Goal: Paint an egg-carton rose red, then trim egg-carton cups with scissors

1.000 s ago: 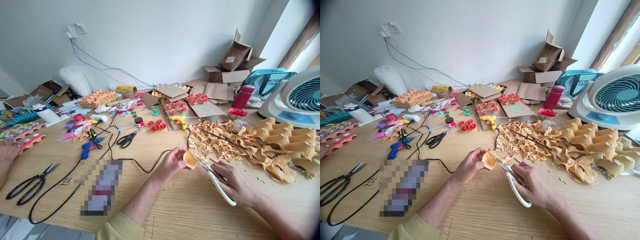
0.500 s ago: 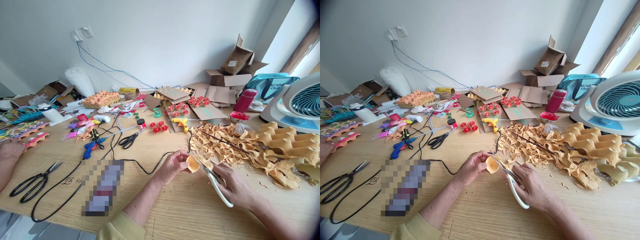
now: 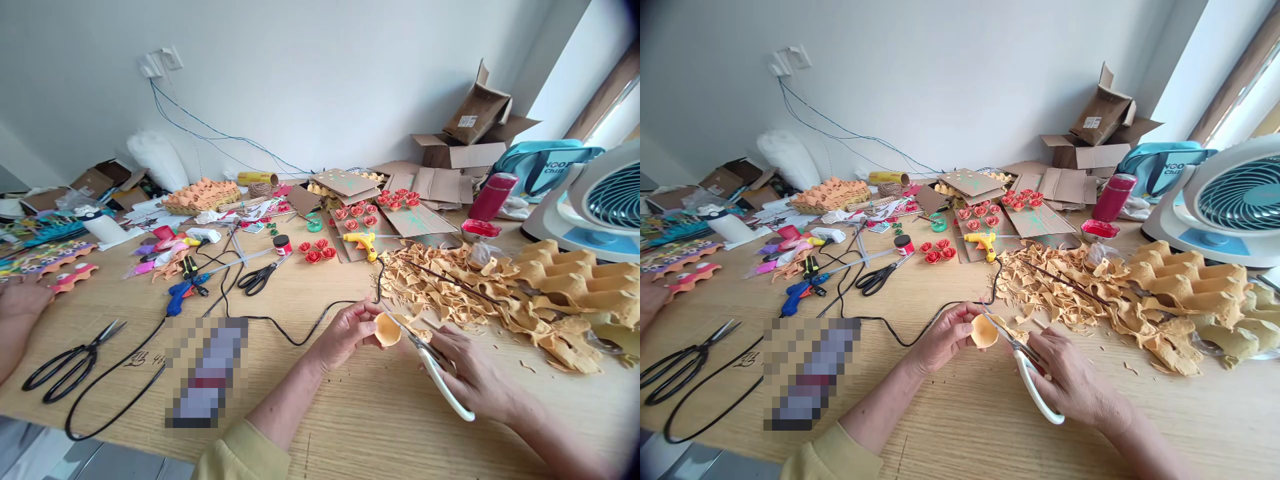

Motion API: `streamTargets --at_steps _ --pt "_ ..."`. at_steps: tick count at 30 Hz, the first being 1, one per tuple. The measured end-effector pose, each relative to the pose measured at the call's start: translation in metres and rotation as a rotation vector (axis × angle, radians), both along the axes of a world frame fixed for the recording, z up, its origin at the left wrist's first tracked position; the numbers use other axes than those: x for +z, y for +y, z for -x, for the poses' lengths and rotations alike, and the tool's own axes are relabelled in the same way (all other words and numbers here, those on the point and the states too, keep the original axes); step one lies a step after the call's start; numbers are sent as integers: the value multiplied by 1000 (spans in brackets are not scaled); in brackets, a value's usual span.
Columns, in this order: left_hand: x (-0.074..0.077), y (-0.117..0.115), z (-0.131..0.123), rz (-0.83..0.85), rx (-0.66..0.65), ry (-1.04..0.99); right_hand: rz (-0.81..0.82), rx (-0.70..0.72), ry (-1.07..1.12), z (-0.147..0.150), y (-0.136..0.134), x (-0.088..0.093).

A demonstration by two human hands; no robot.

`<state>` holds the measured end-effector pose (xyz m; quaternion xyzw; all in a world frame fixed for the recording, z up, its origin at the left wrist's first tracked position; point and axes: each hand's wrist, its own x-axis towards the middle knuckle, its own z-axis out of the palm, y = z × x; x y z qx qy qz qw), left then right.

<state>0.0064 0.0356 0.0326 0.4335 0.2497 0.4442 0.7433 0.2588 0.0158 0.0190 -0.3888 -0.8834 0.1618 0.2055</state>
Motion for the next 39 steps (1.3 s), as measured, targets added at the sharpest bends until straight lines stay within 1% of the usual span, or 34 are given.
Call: streamTargets --at_steps 7,12,16,22,26,31,33,36,39 --pt "-1 2 2 37 25 -12 101 9 -14 1 -3 0" --pt "-4 3 2 43 30 -43 85 18 1 1 -4 0" --pt "-5 4 3 52 19 -29 72 -15 11 3 -2 1" --pt "-5 4 4 44 -73 55 23 -18 1 5 -1 1" --pt "-7 5 4 55 -73 31 64 -24 -8 4 -3 2" --pt "-11 6 5 109 -46 -1 127 -5 5 4 -2 3" --pt "-12 6 5 138 -21 -14 140 -45 26 5 0 4" --pt "-10 6 5 164 31 -66 111 -153 71 5 6 5" --pt "-8 7 6 135 41 -88 61 -244 103 2 9 6"
